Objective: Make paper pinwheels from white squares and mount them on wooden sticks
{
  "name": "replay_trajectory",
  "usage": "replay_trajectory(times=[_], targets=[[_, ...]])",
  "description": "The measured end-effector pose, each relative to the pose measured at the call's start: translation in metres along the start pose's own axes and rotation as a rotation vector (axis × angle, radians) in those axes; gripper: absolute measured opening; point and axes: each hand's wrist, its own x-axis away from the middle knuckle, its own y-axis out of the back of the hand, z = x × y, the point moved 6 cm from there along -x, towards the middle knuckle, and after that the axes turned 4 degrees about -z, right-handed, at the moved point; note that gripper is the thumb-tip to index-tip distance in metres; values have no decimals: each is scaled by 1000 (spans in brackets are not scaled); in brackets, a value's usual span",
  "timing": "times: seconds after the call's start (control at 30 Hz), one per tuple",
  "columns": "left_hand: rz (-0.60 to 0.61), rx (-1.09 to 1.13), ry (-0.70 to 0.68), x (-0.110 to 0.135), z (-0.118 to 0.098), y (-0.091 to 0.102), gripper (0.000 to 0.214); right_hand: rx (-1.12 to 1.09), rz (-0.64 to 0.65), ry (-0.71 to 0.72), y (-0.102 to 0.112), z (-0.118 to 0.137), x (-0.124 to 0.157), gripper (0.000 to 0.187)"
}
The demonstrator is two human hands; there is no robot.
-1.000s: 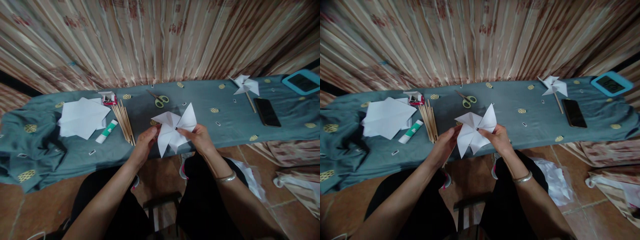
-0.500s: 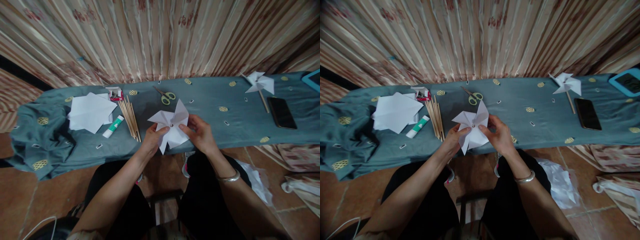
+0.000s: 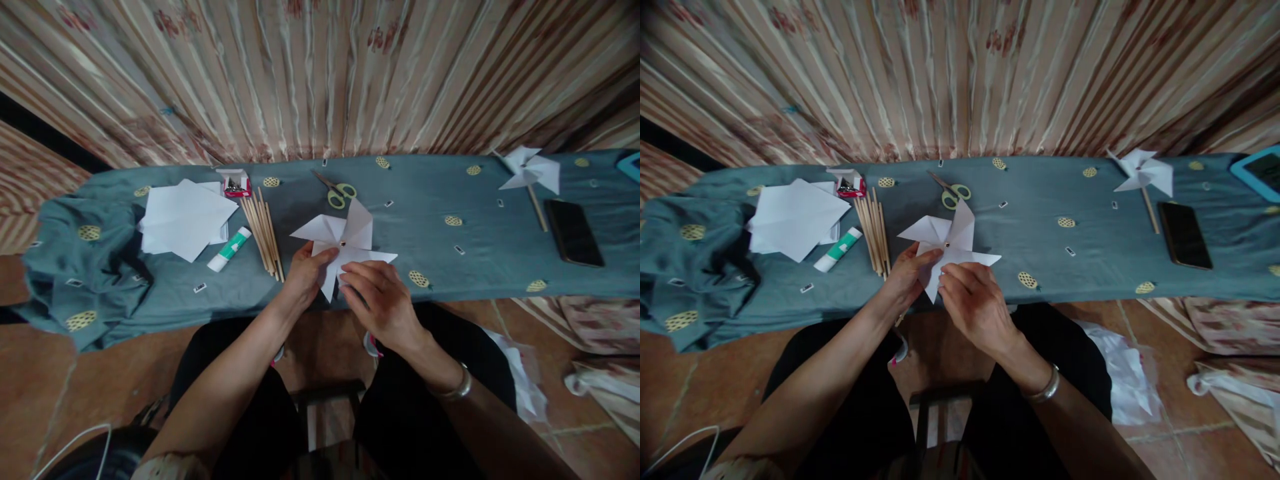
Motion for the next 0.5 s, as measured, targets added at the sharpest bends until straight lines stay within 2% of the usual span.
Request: replay_trajectory(times=[0.13,0.3,0.37,0.5], targets=[[12,-2,-1,0,1,0,36,-90,-4,-134,-3,-17,0,10],[-3,-15,-6,-1,1,2,37,-232,-51,-294,7,-31,-2,11],[-5,-37,-31,-1,1,2,35,-217,-74,-295,13,-33,-5,13],[18,-88,-120,1,0,-2,32,-33,-134,-162,18,-30,-11,18]])
